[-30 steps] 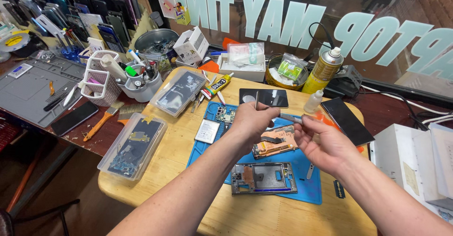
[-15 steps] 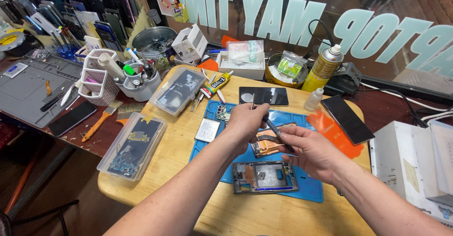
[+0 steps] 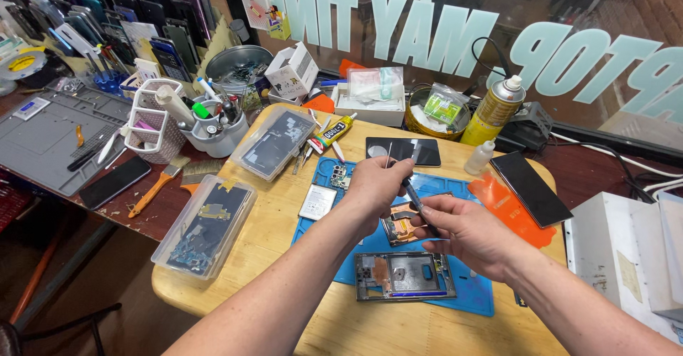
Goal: The person disassembles a smartphone, removes the back cover and internal components, and uses a marker to label a copper heat shield. They then reassemble the device by placing the screen and internal parts back into the frame.
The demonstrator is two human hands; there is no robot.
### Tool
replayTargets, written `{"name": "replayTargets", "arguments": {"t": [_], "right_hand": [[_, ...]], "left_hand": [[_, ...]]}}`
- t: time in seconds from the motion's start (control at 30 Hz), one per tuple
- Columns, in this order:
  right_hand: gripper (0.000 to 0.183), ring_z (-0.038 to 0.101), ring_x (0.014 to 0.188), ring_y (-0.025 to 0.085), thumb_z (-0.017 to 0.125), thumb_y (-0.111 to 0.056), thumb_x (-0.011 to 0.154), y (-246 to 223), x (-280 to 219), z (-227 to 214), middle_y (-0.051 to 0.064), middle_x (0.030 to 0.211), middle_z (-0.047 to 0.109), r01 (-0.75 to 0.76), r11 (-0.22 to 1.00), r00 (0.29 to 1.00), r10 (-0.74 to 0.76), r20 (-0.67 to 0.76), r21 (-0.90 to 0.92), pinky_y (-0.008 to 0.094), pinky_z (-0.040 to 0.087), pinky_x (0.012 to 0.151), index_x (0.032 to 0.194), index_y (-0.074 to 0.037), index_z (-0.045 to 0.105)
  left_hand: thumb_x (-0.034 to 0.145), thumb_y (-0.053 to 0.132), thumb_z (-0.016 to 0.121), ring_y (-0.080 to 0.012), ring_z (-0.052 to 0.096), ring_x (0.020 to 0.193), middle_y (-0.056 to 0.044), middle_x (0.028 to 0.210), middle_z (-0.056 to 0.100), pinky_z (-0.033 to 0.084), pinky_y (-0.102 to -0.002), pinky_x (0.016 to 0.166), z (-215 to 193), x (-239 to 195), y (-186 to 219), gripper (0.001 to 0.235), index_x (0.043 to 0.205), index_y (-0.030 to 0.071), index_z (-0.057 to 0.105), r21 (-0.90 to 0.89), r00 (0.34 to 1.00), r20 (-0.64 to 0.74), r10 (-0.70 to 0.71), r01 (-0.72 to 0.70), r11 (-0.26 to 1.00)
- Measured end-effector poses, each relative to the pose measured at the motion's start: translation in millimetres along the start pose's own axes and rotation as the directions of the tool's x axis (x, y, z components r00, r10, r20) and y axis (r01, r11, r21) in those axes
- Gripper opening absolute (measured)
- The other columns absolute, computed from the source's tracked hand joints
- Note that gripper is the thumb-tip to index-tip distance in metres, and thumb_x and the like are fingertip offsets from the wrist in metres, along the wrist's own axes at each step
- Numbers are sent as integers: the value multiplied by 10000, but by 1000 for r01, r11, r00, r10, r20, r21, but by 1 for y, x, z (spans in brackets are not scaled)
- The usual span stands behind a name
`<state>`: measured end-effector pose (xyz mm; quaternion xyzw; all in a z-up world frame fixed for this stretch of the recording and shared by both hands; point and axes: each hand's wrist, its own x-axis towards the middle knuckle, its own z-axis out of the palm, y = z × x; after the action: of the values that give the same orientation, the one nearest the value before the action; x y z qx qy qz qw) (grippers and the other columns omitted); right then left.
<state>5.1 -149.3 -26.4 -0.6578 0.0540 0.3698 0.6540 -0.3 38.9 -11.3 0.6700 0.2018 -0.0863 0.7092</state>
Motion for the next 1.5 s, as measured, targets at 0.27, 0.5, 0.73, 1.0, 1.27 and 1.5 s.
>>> {"name": "replayTargets", "arguments": {"t": [0.27,0.5,0.73,1.0,1.27,1.5], "right_hand": [[276,688,924,142,655,-209,929,7,4,-3,39,1022,725,10,999,1000,-9,18,-40,355,550,805,1172,-79,652],[282,691,989,135,652,-189,927,5,10,5,49,1050,733,19,997,1000,-19,-4,-78,335,549,868,1177,-62,681],[274,693,997,149,658,-184,928,3,19,15,66,1059,726,64,993,998,-61,33,-98,347,563,904,1153,-30,689],[243,684,938,133,710,-137,908,9,24,28,56,1034,706,82,988,997,-83,-6,-134,311,571,867,1117,-24,661],[315,695,874,150,588,-323,973,8,18,49,67,937,727,118,986,993,-115,26,-119,329,580,825,1082,-44,683],[316,708,910,149,569,-329,970,14,20,73,40,973,727,60,995,996,-64,-54,-73,337,554,814,1080,-54,679]], "left_hand": [[866,344,747,-108,574,576,-34,743,652,435,-294,441,4,6,-9,297,837,57,681,22,998,-1,68,-68,997],[847,322,766,-117,579,624,-32,743,656,459,-314,498,-1,9,-13,286,848,47,688,16,993,-6,118,-118,993],[836,308,768,-126,586,621,-36,751,668,455,-316,489,-14,2,-8,272,868,49,690,13,994,-21,110,-110,994],[831,273,763,-112,593,634,-32,738,677,475,-317,530,-26,0,-12,244,865,34,726,54,988,-11,152,-151,987],[861,260,715,-119,659,678,-58,773,740,531,-331,601,-32,0,-10,213,909,57,758,195,977,94,192,-207,959],[866,273,721,-133,667,662,-61,739,730,543,-341,605,-53,0,-12,236,842,40,751,234,968,146,202,-232,944]]}}
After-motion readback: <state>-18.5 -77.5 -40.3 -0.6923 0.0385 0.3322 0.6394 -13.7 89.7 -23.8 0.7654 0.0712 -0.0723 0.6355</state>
